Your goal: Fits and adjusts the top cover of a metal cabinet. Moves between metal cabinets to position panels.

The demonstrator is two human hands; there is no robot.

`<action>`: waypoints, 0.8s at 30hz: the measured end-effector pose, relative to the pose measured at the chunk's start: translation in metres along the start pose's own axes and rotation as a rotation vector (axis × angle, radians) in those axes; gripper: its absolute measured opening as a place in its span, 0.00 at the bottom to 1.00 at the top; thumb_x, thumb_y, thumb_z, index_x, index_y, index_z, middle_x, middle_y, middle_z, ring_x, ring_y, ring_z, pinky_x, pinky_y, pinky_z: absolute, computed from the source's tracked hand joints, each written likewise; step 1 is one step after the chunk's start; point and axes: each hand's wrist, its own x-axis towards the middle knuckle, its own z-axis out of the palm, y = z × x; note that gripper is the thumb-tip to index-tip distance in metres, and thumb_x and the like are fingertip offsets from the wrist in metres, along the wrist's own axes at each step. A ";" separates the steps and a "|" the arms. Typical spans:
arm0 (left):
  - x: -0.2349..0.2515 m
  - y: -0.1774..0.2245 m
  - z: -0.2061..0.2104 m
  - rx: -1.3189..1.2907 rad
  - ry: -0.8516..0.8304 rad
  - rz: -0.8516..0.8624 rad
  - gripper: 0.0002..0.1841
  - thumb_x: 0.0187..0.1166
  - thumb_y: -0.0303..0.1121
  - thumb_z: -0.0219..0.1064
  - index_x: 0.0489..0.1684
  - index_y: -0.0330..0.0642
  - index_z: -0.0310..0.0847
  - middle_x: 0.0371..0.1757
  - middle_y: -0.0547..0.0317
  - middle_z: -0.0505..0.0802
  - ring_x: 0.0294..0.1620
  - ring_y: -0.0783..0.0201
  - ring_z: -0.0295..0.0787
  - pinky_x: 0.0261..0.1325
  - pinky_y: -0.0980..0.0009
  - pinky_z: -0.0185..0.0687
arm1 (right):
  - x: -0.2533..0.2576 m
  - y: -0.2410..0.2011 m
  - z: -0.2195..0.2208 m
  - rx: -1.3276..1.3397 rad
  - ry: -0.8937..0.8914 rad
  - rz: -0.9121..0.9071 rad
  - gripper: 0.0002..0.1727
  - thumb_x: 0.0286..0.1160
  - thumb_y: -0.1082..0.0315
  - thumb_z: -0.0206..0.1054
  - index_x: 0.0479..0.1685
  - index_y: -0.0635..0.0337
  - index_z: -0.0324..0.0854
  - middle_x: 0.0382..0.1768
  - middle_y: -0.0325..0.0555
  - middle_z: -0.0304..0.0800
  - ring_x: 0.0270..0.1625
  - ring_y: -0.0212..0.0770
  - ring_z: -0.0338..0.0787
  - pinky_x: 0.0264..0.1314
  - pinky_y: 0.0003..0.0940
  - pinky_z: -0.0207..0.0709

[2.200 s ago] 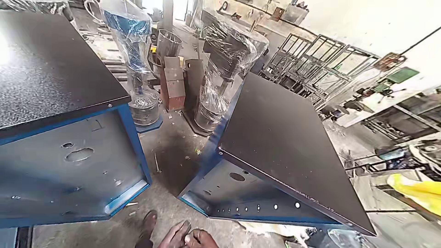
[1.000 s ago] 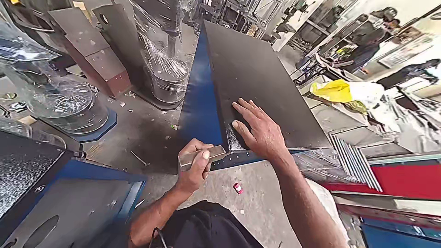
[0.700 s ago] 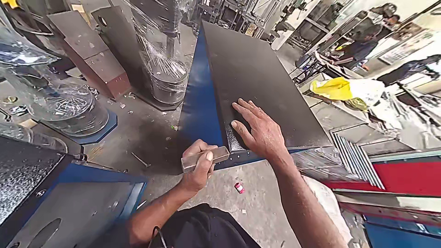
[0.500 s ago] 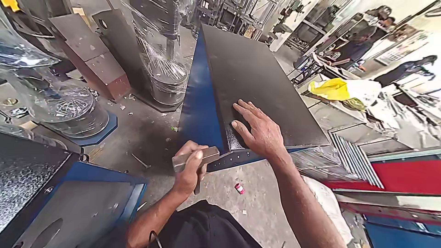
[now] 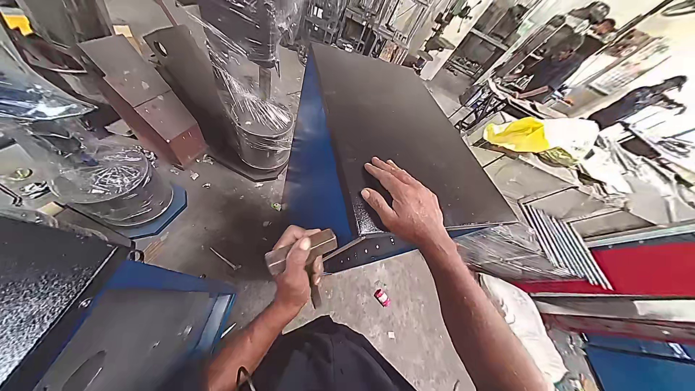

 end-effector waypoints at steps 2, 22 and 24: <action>-0.002 0.002 0.001 -0.085 0.016 0.147 0.14 0.83 0.51 0.65 0.44 0.50 0.82 0.31 0.59 0.89 0.10 0.69 0.76 0.10 0.73 0.76 | -0.001 0.000 0.001 -0.006 0.002 0.005 0.35 0.86 0.33 0.46 0.83 0.37 0.76 0.85 0.30 0.74 0.90 0.38 0.67 0.91 0.47 0.61; -0.036 0.016 -0.021 0.965 -0.476 0.574 0.12 0.82 0.50 0.69 0.50 0.56 0.83 0.30 0.60 0.85 0.29 0.66 0.84 0.35 0.69 0.85 | -0.002 -0.001 0.001 0.048 0.038 0.025 0.35 0.85 0.33 0.46 0.79 0.40 0.80 0.83 0.31 0.78 0.88 0.38 0.71 0.89 0.46 0.65; -0.031 0.017 -0.021 0.957 -0.665 0.765 0.06 0.81 0.42 0.71 0.49 0.57 0.84 0.28 0.59 0.84 0.29 0.63 0.84 0.38 0.64 0.85 | -0.002 -0.002 0.001 0.052 0.039 0.025 0.35 0.85 0.33 0.45 0.79 0.40 0.80 0.83 0.31 0.78 0.88 0.39 0.71 0.89 0.46 0.65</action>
